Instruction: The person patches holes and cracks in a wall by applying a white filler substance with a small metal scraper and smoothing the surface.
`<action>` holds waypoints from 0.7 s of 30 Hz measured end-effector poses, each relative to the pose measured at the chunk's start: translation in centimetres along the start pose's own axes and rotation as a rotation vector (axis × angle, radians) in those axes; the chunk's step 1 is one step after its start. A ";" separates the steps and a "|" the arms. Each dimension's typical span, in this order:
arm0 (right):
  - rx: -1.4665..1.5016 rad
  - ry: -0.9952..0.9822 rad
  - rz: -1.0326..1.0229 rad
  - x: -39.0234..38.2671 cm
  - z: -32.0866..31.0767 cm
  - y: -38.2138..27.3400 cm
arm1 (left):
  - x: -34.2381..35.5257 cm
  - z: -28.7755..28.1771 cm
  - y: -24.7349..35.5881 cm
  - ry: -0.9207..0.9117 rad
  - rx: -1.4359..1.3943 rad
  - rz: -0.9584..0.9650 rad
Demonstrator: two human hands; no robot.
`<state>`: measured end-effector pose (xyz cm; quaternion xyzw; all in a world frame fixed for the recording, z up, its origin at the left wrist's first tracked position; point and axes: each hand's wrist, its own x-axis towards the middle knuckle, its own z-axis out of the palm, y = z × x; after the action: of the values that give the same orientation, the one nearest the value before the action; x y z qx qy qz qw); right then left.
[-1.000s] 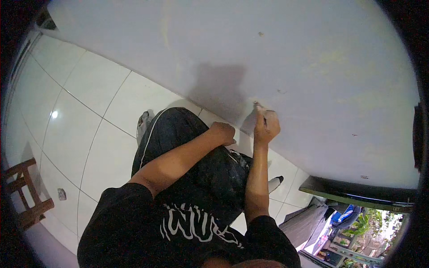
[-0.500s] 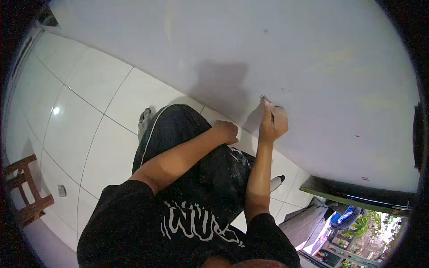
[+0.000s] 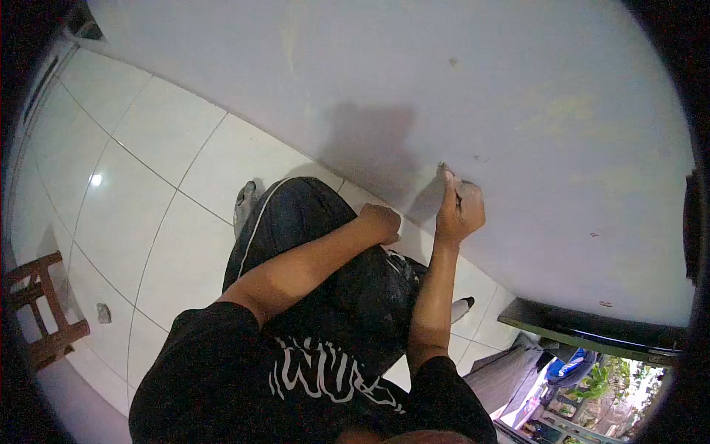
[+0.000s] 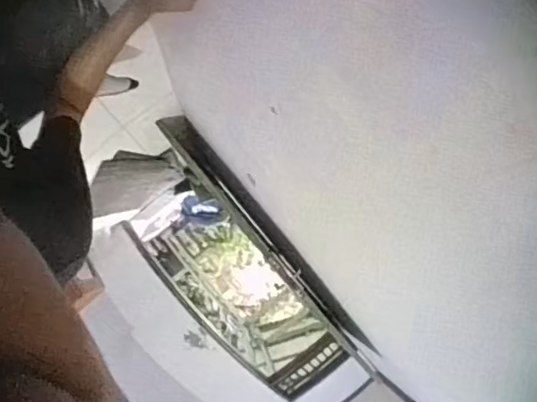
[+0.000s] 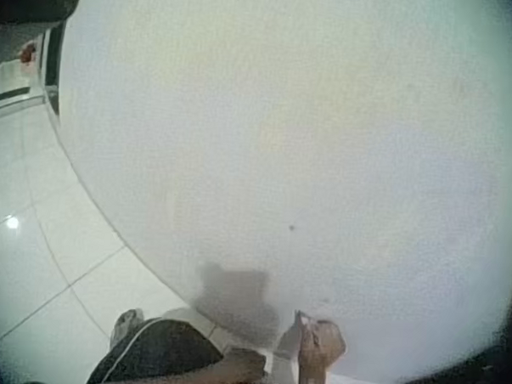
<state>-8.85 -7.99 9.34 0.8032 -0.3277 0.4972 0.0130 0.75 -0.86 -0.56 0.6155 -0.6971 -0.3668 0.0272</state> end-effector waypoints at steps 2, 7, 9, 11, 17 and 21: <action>-0.013 -0.047 0.010 0.3 0.0 0.4 | -0.5 -0.4 0.0 0.002 -0.004 0.001; -0.082 -0.058 0.023 0.7 -0.9 -1.2 | -0.7 -0.7 0.2 0.020 -0.001 -0.010; -0.082 -0.041 0.013 0.6 -0.6 -0.4 | -0.6 -0.6 0.1 -0.009 -0.024 0.004; -0.088 0.009 -0.013 0.7 -0.5 0.5 | -0.9 -1.0 0.4 -0.003 -0.012 0.003; -0.059 -0.031 -0.021 1.7 -0.6 -1.0 | -0.9 -0.9 0.7 -0.005 -0.019 -0.030; -0.027 -0.087 -0.046 0.0 0.3 -0.9 | -1.2 -1.1 0.9 0.028 0.012 -0.024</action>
<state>-8.18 -7.41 9.46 0.8311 -0.3162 0.4570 0.0209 0.83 -0.29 1.20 0.6290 -0.6914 -0.3544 0.0289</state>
